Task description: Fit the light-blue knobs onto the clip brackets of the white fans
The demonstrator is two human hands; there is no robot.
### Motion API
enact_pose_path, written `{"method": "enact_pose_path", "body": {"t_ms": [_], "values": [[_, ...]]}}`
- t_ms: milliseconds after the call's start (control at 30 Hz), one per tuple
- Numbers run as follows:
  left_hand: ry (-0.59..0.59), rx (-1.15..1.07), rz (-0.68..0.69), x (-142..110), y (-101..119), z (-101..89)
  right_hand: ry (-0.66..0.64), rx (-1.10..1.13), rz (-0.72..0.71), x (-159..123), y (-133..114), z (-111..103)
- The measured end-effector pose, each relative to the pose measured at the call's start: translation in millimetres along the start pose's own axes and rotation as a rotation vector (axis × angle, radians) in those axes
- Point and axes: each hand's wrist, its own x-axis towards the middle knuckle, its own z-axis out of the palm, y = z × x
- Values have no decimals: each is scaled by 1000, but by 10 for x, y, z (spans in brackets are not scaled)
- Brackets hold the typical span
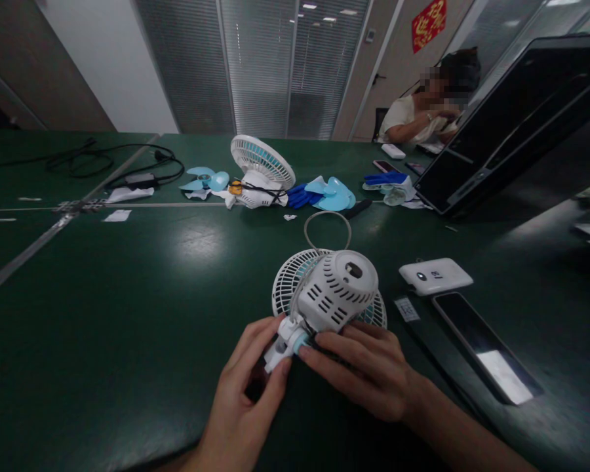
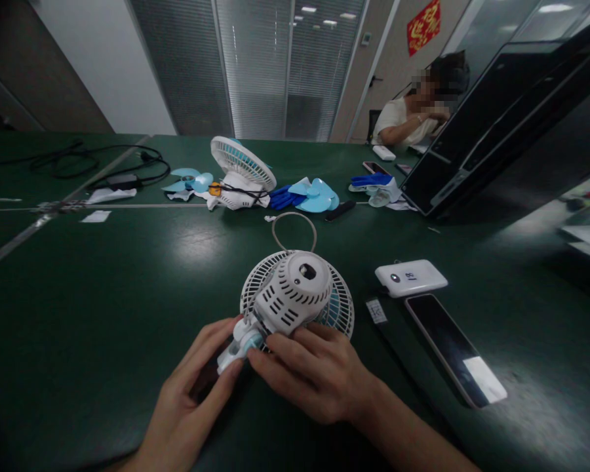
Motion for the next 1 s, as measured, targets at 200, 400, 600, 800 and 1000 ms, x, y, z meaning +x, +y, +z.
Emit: {"method": "enact_pose_path", "body": {"t_ms": [200, 400, 600, 800, 1000], "values": [[1, 15, 17, -18, -11, 23, 127, -110, 126, 30, -101, 126], [5, -7, 10, -3, -23, 16, 83, -55, 40, -3, -22, 62], [47, 1, -8, 10, 35, 34, 81, -53, 46, 30, 15, 22], [87, 7, -19, 9, 43, 27, 142, -106, 97, 73, -50, 116], [71, 0, -38, 17, 25, -16, 28, 20, 36, 55, 13, 22]]}}
